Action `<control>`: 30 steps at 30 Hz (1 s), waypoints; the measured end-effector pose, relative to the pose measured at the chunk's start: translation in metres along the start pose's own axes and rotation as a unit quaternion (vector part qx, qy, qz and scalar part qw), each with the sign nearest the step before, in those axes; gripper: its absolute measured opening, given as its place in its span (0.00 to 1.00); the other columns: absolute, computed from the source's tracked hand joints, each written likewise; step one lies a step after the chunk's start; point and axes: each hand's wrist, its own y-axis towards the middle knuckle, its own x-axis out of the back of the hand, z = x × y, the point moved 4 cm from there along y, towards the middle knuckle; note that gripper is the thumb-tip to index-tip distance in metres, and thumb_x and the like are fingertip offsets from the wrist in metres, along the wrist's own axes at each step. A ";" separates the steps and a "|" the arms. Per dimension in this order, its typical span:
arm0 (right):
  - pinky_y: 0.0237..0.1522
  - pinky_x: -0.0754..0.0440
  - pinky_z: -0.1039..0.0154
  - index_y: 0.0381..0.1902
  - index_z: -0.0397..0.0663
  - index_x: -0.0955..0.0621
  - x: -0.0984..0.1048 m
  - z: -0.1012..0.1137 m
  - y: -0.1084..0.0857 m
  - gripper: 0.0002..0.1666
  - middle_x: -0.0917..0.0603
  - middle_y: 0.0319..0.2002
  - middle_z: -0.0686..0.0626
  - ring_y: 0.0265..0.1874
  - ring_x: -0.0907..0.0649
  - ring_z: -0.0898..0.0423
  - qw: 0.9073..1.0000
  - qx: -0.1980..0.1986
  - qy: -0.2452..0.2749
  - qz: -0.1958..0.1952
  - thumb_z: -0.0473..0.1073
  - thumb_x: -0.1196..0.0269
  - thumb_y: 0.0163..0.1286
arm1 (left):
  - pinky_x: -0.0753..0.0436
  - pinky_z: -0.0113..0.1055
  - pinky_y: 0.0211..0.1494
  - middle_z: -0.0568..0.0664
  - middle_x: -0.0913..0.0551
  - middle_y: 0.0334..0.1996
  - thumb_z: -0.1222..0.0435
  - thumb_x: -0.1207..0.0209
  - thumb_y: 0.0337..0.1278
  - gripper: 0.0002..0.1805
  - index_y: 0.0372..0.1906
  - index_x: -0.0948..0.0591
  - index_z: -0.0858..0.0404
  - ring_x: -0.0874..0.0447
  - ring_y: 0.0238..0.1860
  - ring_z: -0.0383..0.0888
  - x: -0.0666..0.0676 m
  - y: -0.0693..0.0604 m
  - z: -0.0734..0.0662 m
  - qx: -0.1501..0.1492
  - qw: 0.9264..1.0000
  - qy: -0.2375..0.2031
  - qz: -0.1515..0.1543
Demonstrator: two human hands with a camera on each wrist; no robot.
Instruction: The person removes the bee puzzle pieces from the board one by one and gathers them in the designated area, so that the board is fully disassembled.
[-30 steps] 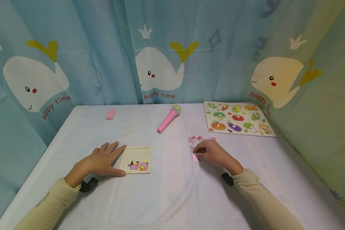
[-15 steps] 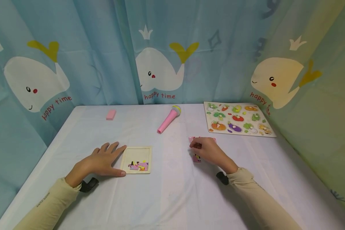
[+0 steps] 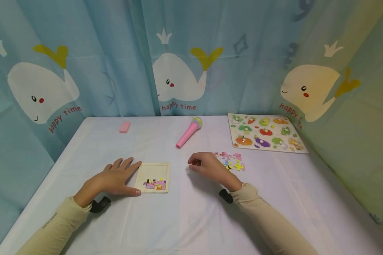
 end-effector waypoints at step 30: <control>0.47 0.21 0.62 0.47 0.38 0.12 -0.071 0.062 0.041 0.11 0.15 0.40 0.51 0.41 0.20 0.55 0.992 0.061 -0.010 0.106 0.39 0.27 0.71 | 0.43 0.75 0.72 0.71 0.46 0.82 0.35 0.28 0.57 0.61 0.85 0.41 0.64 0.50 0.79 0.77 -0.001 0.003 0.003 0.000 1.000 0.003 0.002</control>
